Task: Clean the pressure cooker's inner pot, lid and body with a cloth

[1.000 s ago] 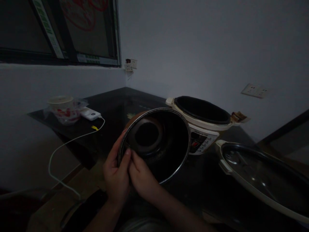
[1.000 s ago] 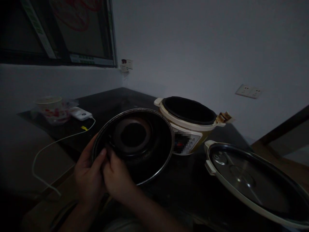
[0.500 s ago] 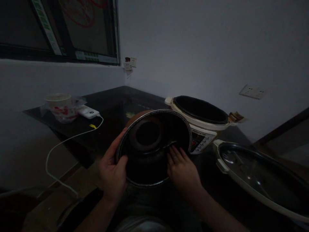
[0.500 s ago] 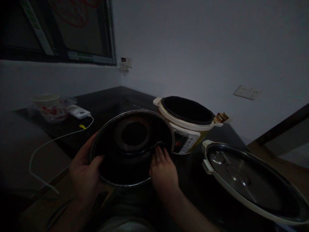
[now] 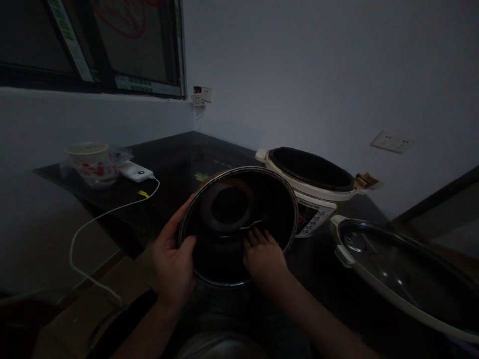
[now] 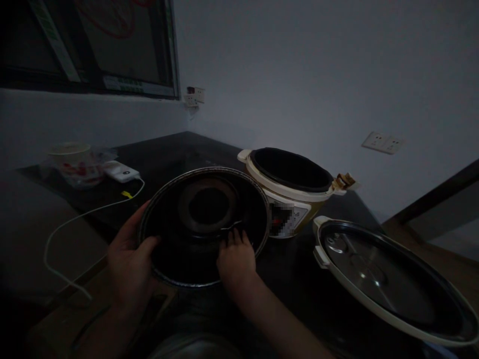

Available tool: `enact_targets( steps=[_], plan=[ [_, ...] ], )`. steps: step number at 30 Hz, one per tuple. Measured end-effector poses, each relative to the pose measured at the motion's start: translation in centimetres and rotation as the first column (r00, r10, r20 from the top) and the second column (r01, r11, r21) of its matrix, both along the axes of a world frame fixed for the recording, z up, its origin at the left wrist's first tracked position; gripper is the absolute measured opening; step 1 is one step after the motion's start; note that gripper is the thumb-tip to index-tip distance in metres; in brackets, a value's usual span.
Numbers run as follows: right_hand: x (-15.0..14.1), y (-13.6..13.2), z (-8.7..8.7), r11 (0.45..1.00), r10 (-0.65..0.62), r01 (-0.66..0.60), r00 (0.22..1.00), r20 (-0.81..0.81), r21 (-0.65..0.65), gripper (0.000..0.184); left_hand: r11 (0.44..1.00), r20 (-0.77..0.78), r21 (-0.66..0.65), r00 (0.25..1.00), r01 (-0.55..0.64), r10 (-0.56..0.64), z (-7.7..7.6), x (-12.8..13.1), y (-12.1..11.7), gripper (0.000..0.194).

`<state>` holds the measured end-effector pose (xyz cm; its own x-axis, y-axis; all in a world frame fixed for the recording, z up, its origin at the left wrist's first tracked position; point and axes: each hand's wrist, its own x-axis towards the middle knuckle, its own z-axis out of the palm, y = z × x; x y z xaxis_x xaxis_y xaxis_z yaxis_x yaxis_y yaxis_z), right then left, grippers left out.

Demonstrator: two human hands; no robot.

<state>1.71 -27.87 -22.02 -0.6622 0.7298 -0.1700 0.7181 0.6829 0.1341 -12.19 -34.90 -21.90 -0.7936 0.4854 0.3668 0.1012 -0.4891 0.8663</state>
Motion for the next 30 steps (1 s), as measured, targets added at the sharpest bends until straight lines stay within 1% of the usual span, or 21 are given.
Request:
enact_targets(
  steps=[2,4,6,7,9,11,13,14,15,17,20,22,23,25,26,27,28,30],
  plan=[
    [-1.2,-0.7,-0.3,0.997,0.026,-0.03,0.998,-0.06,-0.067,0.043,1.0,-0.006,0.003,1.0,-0.008,0.008,-0.1,-0.1,0.0,0.053],
    [-2.5,-1.5,-0.4,0.993,0.058,-0.073,0.988,-0.143,-0.098,0.043,1.0,-0.015,0.015,1.0,-0.016,0.016,-0.2,-0.1,0.1,0.053],
    [-3.8,-2.2,-0.4,0.982,0.058,-0.104,0.96,-0.273,-0.16,0.04,1.0,-0.021,0.024,1.0,-0.012,0.013,-0.4,-0.2,0.3,0.055],
    [-4.4,-2.5,-0.3,0.97,0.043,-0.124,0.934,-0.356,-0.209,0.037,1.0,-0.025,0.025,1.0,-0.007,0.007,-0.4,-0.1,0.3,0.055],
    [-5.4,-3.1,-0.2,0.938,0.011,-0.195,0.842,-0.539,-0.285,0.037,1.0,-0.032,0.021,0.999,-0.003,0.004,-0.5,-0.1,0.3,0.056],
    [-5.9,-3.5,-0.1,0.914,0.002,-0.281,0.726,-0.688,-0.293,0.042,1.0,-0.036,0.008,0.999,-0.011,0.012,-0.5,0.0,0.1,0.055],
    [-5.9,-3.9,-0.2,0.905,0.012,-0.334,0.641,-0.767,-0.264,0.046,0.999,-0.04,-0.009,0.999,-0.031,0.031,-0.4,0.1,0.0,0.054],
    [-5.6,-4.1,-0.3,0.903,0.018,-0.346,0.624,-0.781,-0.256,0.047,0.999,-0.043,-0.014,0.998,-0.04,0.04,-0.4,0.1,0.0,0.053],
    [-5.2,-4.3,-0.4,0.903,0.026,-0.35,0.625,-0.78,-0.251,0.046,0.999,-0.047,-0.015,0.998,-0.05,0.049,-0.4,0.1,0.0,0.052],
    [-4.2,-4.5,-0.8,0.911,0.049,-0.336,0.667,-0.744,-0.241,0.045,0.998,-0.053,-0.015,0.997,-0.056,0.055,-0.3,0.0,0.1,0.049],
    [-2.2,-4.3,-1.3,0.945,0.084,-0.253,0.8,-0.594,-0.207,0.045,0.999,-0.026,-0.016,0.999,-0.038,0.038,-0.3,-0.2,0.5,0.045],
    [-0.7,-3.8,-1.6,0.965,0.119,-0.212,0.878,-0.465,-0.153,0.054,1.0,-0.005,-0.018,1.0,-0.025,0.025,-0.2,-0.4,0.5,0.042],
    [0.1,-3.5,-1.7,0.971,0.147,-0.21,0.902,-0.406,-0.116,0.061,1.0,-0.002,-0.014,1.0,-0.015,0.015,-0.1,-0.4,0.5,0.042],
    [1.6,-2.7,-1.7,0.968,0.228,-0.248,0.924,-0.307,-0.027,0.076,1.0,-0.022,0.001,1.0,0.018,-0.018,0.0,-0.4,0.3,0.042],
    [2.3,-2.2,-1.6,0.96,0.274,-0.277,0.926,-0.258,0.024,0.08,0.999,-0.035,0.012,0.999,0.038,-0.037,0.1,-0.3,0.2,0.043],
    [3.0,-1.7,-1.5,0.949,0.315,-0.305,0.926,-0.208,0.079,0.081,0.998,-0.046,0.021,0.998,0.053,-0.052,0.2,-0.3,0.1,0.044],
    [3.7,-1.1,-1.3,0.934,0.348,-0.327,0.924,-0.157,0.141,0.075,0.998,-0.053,0.025,0.997,0.064,-0.063,0.2,-0.2,0.0,0.044],
    [5.0,0.2,-0.9,0.889,0.386,-0.352,0.92,-0.064,0.292,0.053,0.998,-0.058,0.013,0.996,0.063,-0.062,0.2,-0.2,0.0,0.045]
  ],
)
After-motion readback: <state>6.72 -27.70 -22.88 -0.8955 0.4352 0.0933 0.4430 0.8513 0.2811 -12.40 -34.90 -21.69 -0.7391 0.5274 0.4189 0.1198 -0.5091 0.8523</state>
